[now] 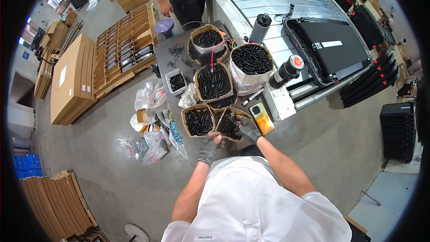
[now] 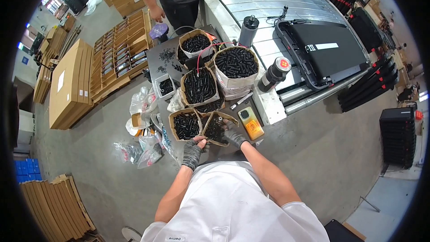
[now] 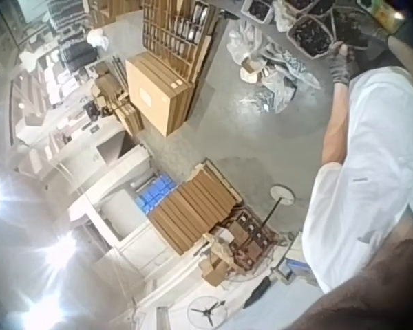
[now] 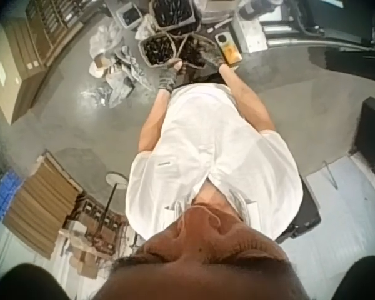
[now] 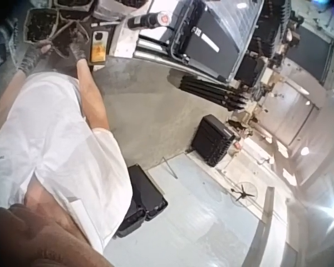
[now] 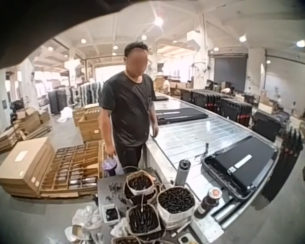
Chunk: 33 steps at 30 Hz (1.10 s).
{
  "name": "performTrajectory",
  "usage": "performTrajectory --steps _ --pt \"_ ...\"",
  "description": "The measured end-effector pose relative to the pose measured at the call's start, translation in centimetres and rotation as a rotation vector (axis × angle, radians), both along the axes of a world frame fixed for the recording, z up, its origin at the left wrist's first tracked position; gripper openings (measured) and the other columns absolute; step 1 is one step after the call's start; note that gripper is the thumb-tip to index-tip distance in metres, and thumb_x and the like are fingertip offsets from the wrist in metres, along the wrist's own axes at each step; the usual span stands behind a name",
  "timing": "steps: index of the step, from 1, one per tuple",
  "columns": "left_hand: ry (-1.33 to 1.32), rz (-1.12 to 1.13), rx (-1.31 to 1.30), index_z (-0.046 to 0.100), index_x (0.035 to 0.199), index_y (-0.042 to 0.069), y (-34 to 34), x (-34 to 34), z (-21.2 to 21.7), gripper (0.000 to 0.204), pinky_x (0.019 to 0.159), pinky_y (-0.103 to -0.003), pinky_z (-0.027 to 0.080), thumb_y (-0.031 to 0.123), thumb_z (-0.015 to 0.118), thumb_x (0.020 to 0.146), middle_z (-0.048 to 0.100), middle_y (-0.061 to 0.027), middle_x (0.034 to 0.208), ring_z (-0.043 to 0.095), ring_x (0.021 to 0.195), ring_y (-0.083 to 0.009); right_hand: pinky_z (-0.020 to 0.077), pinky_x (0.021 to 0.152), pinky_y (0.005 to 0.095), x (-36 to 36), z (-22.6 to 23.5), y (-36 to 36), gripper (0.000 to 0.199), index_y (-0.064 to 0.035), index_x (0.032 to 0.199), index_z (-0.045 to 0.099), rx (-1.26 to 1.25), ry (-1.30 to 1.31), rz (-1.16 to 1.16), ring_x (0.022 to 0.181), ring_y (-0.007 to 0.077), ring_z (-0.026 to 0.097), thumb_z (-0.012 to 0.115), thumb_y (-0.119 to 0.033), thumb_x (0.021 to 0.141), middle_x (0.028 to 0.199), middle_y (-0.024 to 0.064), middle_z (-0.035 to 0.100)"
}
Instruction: Sorting and organizing small hardware parts into containers on a workbench in a manufacturing facility.
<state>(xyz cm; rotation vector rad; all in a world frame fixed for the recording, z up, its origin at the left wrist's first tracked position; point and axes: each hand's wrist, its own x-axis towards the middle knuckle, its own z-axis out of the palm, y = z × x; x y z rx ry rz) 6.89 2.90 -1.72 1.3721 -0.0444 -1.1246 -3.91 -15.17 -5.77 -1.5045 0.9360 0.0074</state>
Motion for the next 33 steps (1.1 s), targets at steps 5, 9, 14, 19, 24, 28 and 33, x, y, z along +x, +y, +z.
performTrajectory --steps 5,9,14,19,24,28,33 --pt "-0.01 0.066 0.002 0.061 0.107 0.0 0.2 0.4 -0.7 0.023 0.067 -0.029 0.053 0.012 0.063 0.087 0.066 -0.0084 0.09 0.062 0.075 -0.0152 0.0452 0.092 0.0397 1.3 -1.1 0.9 0.051 -0.0143 0.13 0.049 -0.903 0.097 0.614 0.107 0.0372 0.055 0.057 -0.014 0.079 0.124 0.0249 0.05" --pt "-0.043 0.081 0.013 0.061 0.106 -0.001 0.4 0.1 0.0 0.023 0.07 -0.028 0.052 0.012 0.063 0.087 0.066 -0.0089 0.09 0.063 0.077 -0.0155 0.0475 0.086 0.0403 3.1 -1.9 1.4 0.044 -0.012 0.12 0.058 -0.905 0.193 0.765 0.099 0.0381 0.058 0.062 -0.011 0.076 0.117 0.0227 0.054" --pt "-0.021 0.111 0.053 0.062 0.106 -0.001 0.9 -0.1 -0.1 0.023 0.073 -0.028 0.052 0.013 0.063 0.087 0.066 -0.0095 0.091 0.063 0.079 -0.0159 0.0477 0.084 0.0374 2.0 -2.3 -1.0 0.034 -0.0073 0.11 0.063 -0.664 -0.013 0.624 0.095 0.0338 0.06 0.06 -0.006 0.077 0.101 0.0183 0.063" --pt "-0.001 0.077 0.038 0.062 0.107 -0.001 0.3 0.4 0.3 0.024 0.071 -0.028 0.052 0.013 0.063 0.087 0.066 -0.009 0.09 0.063 0.079 -0.016 0.046 0.09 0.0308 0.9 -0.2 -2.0 0.033 -0.0037 0.114 0.061 -0.232 -0.156 0.383 0.103 0.0239 0.061 0.053 -0.002 0.083 0.108 0.0127 0.064" --pt "-0.011 0.052 0.014 0.061 0.108 0.0 -0.4 0.8 -0.2 0.025 0.069 -0.027 0.052 0.014 0.064 0.087 0.067 -0.0085 0.091 0.062 0.077 -0.0149 0.0479 0.094 0.0325 -0.3 2.5 -2.2 0.037 0.0038 0.121 0.053 0.829 -0.38 -0.056 0.104 0.0241 0.06 0.051 0.0 0.085 0.115 0.0146 0.06" --pt "0.045 0.04 -0.001 0.061 0.109 0.0 -1.2 1.2 -0.5 0.026 0.068 -0.027 0.052 0.015 0.064 0.087 0.067 -0.0086 0.092 0.063 0.077 -0.0147 0.0492 0.092 0.0317 -0.9 3.2 -2.4 0.038 0.0032 0.123 0.051 1.016 -0.458 -0.137 0.102 0.0225 0.06 0.054 -0.005 0.087 0.115 0.0144 0.059" --pt "0.162 0.048 -0.044 0.06 0.111 0.001 -2.1 1.7 0.1 0.028 0.067 -0.027 0.052 0.014 0.065 0.087 0.067 -0.0093 0.092 0.064 0.077 -0.016 0.0499 0.084 0.0283 -0.9 4.1 -1.7 0.033 0.0011 0.119 0.054 0.679 -0.331 -0.12 0.093 0.0175 0.061 0.058 -0.012 0.089 0.103 0.0108 0.063"
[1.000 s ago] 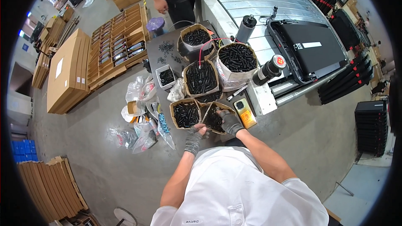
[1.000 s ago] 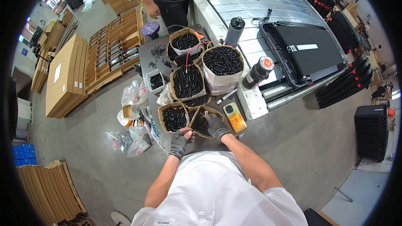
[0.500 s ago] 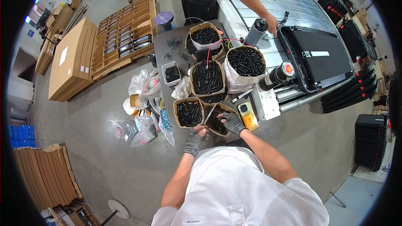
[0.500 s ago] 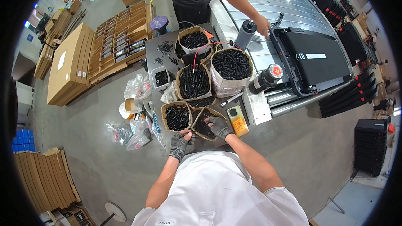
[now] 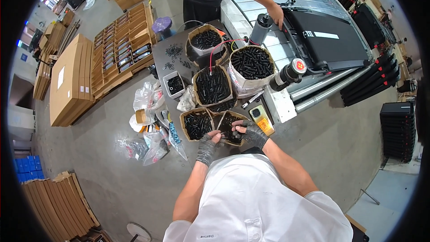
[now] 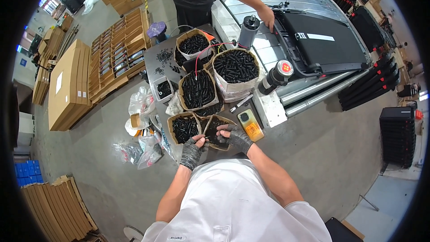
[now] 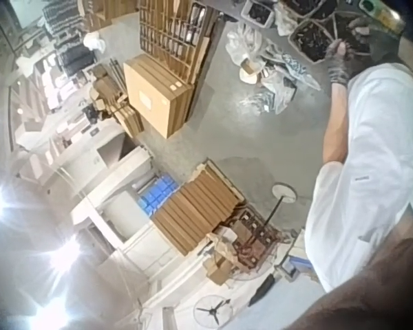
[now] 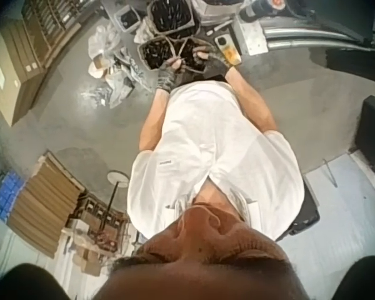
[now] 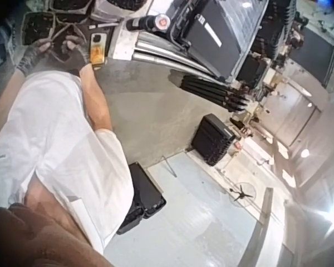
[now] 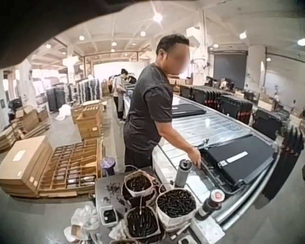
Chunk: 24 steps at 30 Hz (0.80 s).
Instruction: Sorting and organizing small hardware parts into containers on a workbench in a manufacturing facility.
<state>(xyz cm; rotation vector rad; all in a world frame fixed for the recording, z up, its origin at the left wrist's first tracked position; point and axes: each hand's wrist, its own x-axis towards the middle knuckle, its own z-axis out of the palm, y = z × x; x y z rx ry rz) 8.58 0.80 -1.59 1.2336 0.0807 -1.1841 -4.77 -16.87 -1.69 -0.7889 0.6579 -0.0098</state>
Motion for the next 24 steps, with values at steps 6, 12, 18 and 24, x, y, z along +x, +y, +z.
performTrajectory --steps 6,12,18,24 --pt "-0.021 0.012 -0.028 0.06 0.109 0.0 -0.6 0.3 -0.2 0.026 0.07 -0.028 0.053 0.011 0.066 0.086 0.066 -0.0096 0.094 0.064 0.079 -0.0164 0.0497 0.08 0.027 0.0 1.3 0.6 0.024 0.0002 0.109 0.057 -0.137 0.02 0.033 0.088 0.0157 0.061 0.058 -0.015 0.091 0.097 0.0088 0.065" --pt "-0.127 0.02 -0.055 0.06 0.108 -0.001 -1.2 0.1 0.2 0.025 0.077 -0.027 0.052 0.007 0.066 0.085 0.066 -0.0105 0.096 0.063 0.083 -0.0158 0.0505 0.08 0.0267 -0.1 1.3 1.2 0.019 -0.0028 0.105 0.059 0.116 -0.005 -0.122 0.088 0.0155 0.061 0.061 -0.014 0.09 0.097 0.0069 0.064" --pt "-0.091 0.055 -0.082 0.061 0.108 -0.001 -1.7 -0.1 0.8 0.025 0.077 -0.025 0.05 0.007 0.065 0.085 0.066 -0.008 0.095 0.062 0.084 -0.0139 0.0506 0.082 0.0259 0.2 0.9 1.3 0.022 -0.0054 0.109 0.06 0.226 -0.012 -0.149 0.089 0.014 0.061 0.063 -0.013 0.089 0.097 0.0044 0.064" --pt "-0.218 0.052 -0.063 0.061 0.107 0.0 -1.8 -0.2 -0.5 0.024 0.073 -0.024 0.048 0.008 0.065 0.085 0.066 -0.0056 0.092 0.059 0.08 -0.0118 0.0519 0.076 0.0269 1.2 2.9 2.3 0.024 -0.0044 0.11 0.06 0.09 0.063 -0.167 0.085 0.0124 0.06 0.063 -0.01 0.087 0.095 0.0041 0.063"
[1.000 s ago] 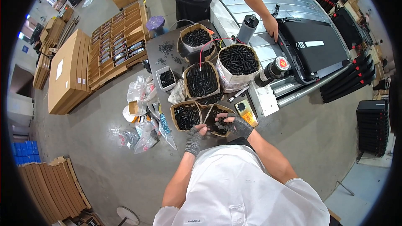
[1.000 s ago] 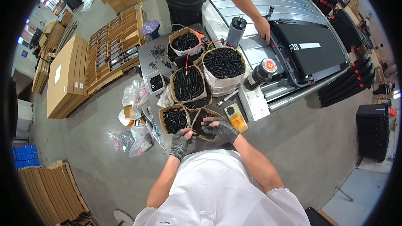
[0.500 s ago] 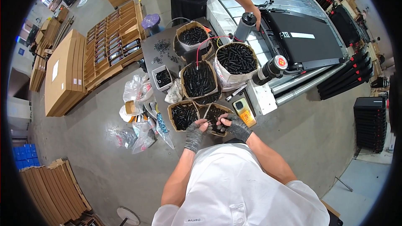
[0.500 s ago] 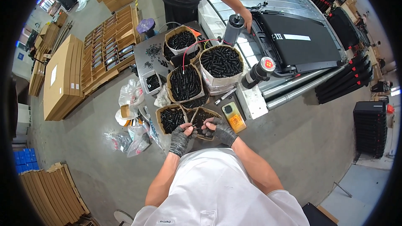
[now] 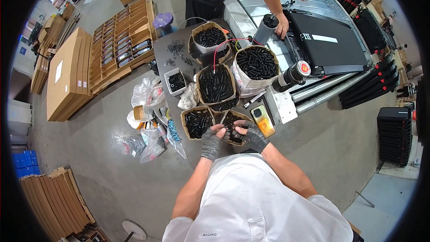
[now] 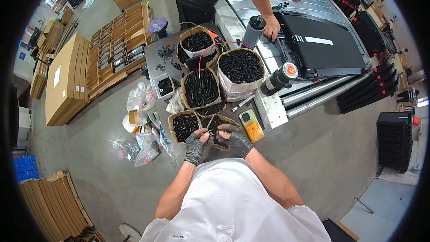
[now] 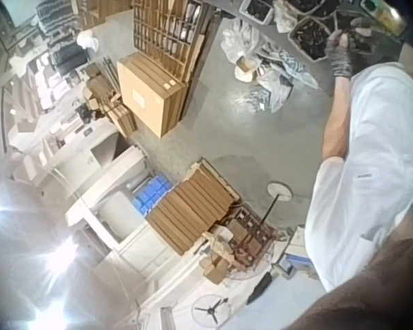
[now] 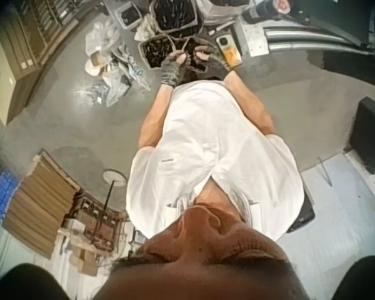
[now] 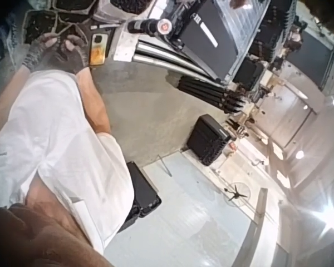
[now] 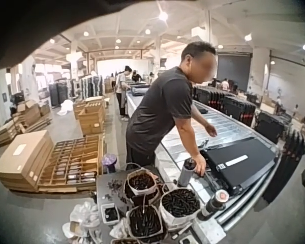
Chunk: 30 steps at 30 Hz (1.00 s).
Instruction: Sorting and organizing small hardware parts into containers on a workbench in a manufacturing facility.
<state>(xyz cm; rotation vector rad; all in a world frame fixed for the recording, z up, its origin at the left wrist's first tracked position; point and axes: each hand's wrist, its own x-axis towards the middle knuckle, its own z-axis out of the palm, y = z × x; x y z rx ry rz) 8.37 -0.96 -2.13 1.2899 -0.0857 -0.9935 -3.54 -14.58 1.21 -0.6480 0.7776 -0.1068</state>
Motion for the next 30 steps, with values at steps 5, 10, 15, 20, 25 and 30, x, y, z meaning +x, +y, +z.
performTrajectory --steps 5,10,15,20,25,30 --pt "0.062 0.012 -0.029 0.06 0.107 0.0 -0.4 -0.3 0.3 0.023 0.075 -0.025 0.049 0.008 0.065 0.086 0.066 -0.007 0.092 0.06 0.081 -0.0129 0.0522 0.077 0.0277 -0.1 -0.2 -0.2 0.028 -0.0022 0.111 0.059 -0.019 0.092 0.011 0.087 0.0158 0.061 0.066 -0.008 0.085 0.096 0.0062 0.064" --pt "0.039 0.04 -0.043 0.062 0.106 0.0 -0.2 -0.2 -0.9 0.022 0.077 -0.026 0.049 0.009 0.065 0.086 0.067 -0.0076 0.093 0.061 0.083 -0.0135 0.0515 0.072 0.0251 -0.2 -0.5 0.4 0.024 -0.0049 0.109 0.06 -0.046 0.059 0.034 0.078 0.0114 0.06 0.065 -0.012 0.087 0.089 0.0033 0.064" --pt "0.159 0.037 -0.053 0.062 0.106 0.0 -0.5 -0.3 0.0 0.023 0.077 -0.025 0.048 0.01 0.067 0.085 0.067 -0.0079 0.094 0.061 0.083 -0.0136 0.0515 0.072 0.0247 -0.4 -1.1 0.4 0.025 -0.0047 0.11 0.06 -0.016 0.036 0.032 0.08 0.0114 0.06 0.064 -0.013 0.087 0.091 0.0032 0.064" --pt "0.132 0.04 -0.049 0.062 0.106 0.0 -0.2 -0.6 -1.5 0.024 0.076 -0.026 0.049 0.011 0.067 0.085 0.068 -0.008 0.093 0.062 0.083 -0.014 0.0504 0.077 0.0255 0.1 0.0 1.0 0.024 -0.0042 0.11 0.06 -0.038 0.049 -0.008 0.085 0.0126 0.06 0.064 -0.014 0.088 0.097 0.004 0.064" --pt "0.127 0.057 -0.009 0.06 0.107 -0.001 -0.5 -0.7 -0.6 0.024 0.077 -0.028 0.051 0.01 0.065 0.086 0.067 -0.0104 0.094 0.063 0.083 -0.0168 0.0486 0.078 0.0258 -0.1 0.1 1.5 0.024 -0.0012 0.107 0.062 -0.389 0.091 0.047 0.085 0.0121 0.059 0.065 -0.014 0.087 0.096 0.0044 0.065" --pt "0.105 0.059 0.022 0.061 0.106 0.0 -0.7 -0.8 0.0 0.025 0.075 -0.028 0.051 0.013 0.066 0.086 0.067 -0.0094 0.092 0.063 0.083 -0.0161 0.0475 0.076 0.0253 0.1 -0.3 1.8 0.023 -0.0012 0.105 0.066 -0.713 0.146 0.129 0.084 0.0105 0.059 0.063 -0.017 0.088 0.095 0.0037 0.066"
